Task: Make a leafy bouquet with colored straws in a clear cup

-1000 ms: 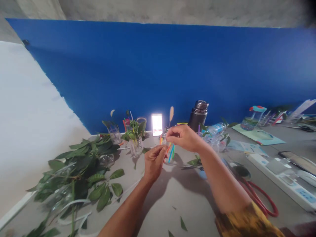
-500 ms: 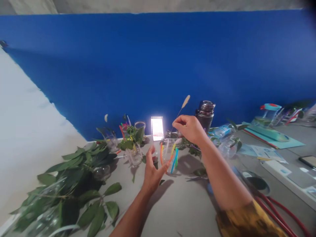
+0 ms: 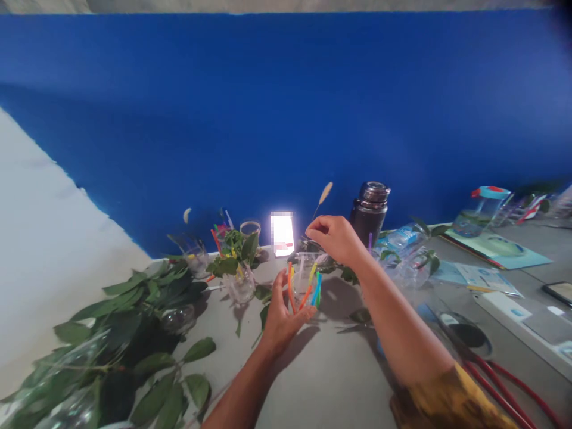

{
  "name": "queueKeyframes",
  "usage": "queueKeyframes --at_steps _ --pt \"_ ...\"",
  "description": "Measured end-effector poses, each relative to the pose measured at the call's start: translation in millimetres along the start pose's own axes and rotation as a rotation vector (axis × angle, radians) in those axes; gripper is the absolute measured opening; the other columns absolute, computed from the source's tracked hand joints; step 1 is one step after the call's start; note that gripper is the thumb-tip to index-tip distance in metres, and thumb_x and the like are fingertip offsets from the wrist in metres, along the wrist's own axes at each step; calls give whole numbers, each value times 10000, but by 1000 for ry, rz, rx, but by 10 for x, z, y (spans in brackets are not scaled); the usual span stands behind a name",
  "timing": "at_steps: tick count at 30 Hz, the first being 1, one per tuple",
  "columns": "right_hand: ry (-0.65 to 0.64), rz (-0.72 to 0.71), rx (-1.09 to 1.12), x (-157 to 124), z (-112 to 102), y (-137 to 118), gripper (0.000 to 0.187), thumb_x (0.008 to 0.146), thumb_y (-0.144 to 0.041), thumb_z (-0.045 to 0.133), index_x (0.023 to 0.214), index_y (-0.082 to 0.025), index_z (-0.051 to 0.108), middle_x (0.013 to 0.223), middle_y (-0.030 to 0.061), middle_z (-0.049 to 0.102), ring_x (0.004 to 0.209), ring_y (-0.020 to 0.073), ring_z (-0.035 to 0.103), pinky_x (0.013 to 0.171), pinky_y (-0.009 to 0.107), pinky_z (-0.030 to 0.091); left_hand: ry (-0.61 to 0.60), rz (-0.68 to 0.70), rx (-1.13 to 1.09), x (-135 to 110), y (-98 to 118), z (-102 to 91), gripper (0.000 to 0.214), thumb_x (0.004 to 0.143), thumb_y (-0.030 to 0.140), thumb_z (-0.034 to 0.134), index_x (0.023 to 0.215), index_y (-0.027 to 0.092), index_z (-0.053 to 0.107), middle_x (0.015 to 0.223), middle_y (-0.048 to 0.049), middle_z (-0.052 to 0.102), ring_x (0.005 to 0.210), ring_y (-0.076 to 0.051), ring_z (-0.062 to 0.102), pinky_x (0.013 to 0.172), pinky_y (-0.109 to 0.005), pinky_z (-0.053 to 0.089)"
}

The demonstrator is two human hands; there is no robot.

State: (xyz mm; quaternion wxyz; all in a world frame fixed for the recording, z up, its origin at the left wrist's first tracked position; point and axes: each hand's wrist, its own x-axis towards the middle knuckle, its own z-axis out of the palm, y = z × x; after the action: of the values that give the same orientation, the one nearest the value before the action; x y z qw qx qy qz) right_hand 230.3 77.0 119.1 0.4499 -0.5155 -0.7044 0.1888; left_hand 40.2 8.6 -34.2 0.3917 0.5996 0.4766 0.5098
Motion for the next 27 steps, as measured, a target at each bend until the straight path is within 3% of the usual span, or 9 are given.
queueKeyframes --at_steps 5,11,16,19,27 --pt "-40 16 -19 -3 -1 -11 143 846 -267 680 792 -196 792 730 17 743 675 158 622 645 274 405 -51 -44 -73 3 35 2 1099 696 451 874 1645 306 339 1649 -169 486 1441 -424 561 1160 -598 483" --pt "-246 49 -25 -22 -61 -2 201 842 -293 659 758 -182 804 596 -7 669 513 133 544 531 276 332 -29 -25 -40 1 42 4 1051 712 405 864 1635 323 369 1596 -166 553 1417 -444 580 1114 -602 517" --pt "-278 -7 -79 -22 -132 29 230 846 -312 657 741 -179 814 565 -9 643 545 145 549 537 285 332 -44 -18 -26 -4 57 -16 1062 712 436 883 1631 311 366 1614 -164 534 1423 -422 578 1148 -587 493" --pt "-227 8 -83 -7 -169 63 216 856 -320 667 764 -191 814 624 11 696 580 158 583 556 288 371 -44 -28 -20 -6 36 -13 1063 712 441 882 1627 309 359 1618 -166 523 1415 -409 580 1150 -603 484" --pt "65 30 71 -54 -386 -22 265 896 -417 699 778 -196 784 723 63 766 560 160 607 534 291 440 -69 -19 -54 -11 29 -13 1043 715 417 896 1612 345 369 1592 -144 540 1376 -359 605 1131 -522 512"
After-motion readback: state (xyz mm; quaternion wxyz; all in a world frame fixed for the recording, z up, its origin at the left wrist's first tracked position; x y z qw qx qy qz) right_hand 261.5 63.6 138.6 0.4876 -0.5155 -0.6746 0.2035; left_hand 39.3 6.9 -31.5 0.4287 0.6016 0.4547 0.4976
